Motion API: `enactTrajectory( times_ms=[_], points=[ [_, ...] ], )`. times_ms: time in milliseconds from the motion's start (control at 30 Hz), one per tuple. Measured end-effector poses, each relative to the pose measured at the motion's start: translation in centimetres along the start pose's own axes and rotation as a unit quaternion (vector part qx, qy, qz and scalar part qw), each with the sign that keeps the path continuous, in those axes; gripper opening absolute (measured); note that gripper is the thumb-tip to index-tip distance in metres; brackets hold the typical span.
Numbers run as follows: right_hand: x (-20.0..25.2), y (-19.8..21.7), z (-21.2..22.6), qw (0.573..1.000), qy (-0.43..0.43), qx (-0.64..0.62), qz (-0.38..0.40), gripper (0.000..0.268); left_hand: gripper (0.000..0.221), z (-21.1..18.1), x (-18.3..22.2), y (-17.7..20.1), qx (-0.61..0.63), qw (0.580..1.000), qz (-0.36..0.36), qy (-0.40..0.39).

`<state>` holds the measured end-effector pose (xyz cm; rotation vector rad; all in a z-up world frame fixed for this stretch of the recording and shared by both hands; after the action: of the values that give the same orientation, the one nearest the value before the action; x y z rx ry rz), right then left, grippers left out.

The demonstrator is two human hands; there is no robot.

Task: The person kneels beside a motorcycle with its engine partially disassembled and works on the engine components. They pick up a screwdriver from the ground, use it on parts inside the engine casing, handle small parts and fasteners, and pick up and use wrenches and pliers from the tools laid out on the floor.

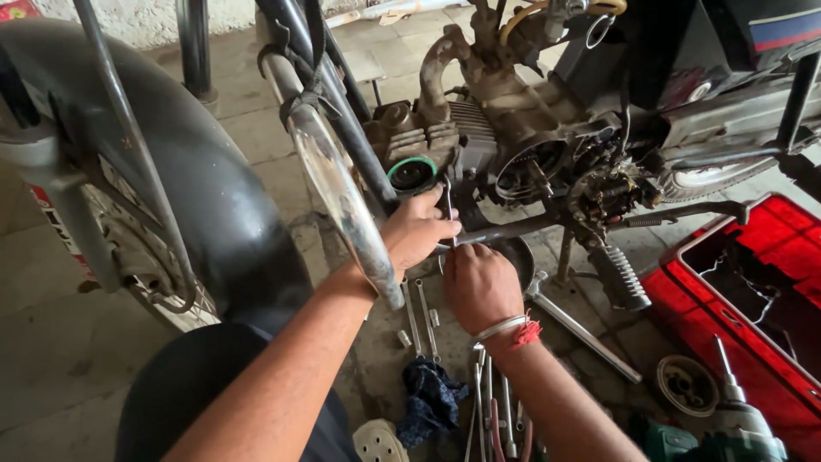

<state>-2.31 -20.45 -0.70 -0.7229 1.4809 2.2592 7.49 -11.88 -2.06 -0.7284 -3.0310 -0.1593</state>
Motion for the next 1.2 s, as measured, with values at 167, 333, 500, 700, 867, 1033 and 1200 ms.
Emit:
enactTrajectory(
  times_ms=[167, 333, 500, 700, 867, 1033, 1200],
  points=[
    [-0.3, 0.7, -0.1, 0.999, -0.023, 0.013, 0.022, 0.023, 0.086, -0.2, 0.3, 0.3, -0.024, 0.999, -0.021, 0.028],
    [-0.4, 0.5, -0.8, 0.997, -0.046, 0.014, 0.054, 0.023, 0.087, -0.4, 0.7, 0.4, -0.020, 0.999, -0.027, 0.039],
    [-1.2, 1.9, 0.0, 0.999, -0.019, -0.008, 0.025, 0.023, 0.086, -0.4, 0.5, 0.4, 0.011, 0.999, -0.029, 0.028],
    [-1.4, 1.3, -0.3, 0.999, -0.028, 0.000, 0.025, 0.023, 0.087, -0.9, 0.5, 0.1, 0.013, 1.000, -0.012, 0.017],
    [-1.9, 0.1, -0.4, 0.996, -0.065, 0.003, 0.062, 0.026, 0.087, -1.8, 1.1, 0.1, -0.024, 0.999, -0.011, 0.034],
    [-2.7, -2.7, -2.7, 0.992, -0.093, -0.071, 0.040, 0.029, 0.089, -1.7, -0.3, 0.3, -0.053, 0.999, -0.006, 0.006],
    [-2.8, -8.0, -7.4, 0.919, -0.216, -0.305, 0.124, 0.019, 0.092, -1.9, 0.0, 0.2, -0.042, 0.999, -0.004, 0.033]
  ],
)
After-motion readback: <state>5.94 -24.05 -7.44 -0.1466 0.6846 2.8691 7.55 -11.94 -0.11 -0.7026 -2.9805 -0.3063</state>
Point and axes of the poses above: each hand's wrist, its own x-axis away from the middle knuckle, its own y-axis out of the back of the hand, z = x × y, the point moved 7 cm from there along -x, towards the middle knuckle, and after that the axes turned 3 degrees about -z, right-handed, at the moved point
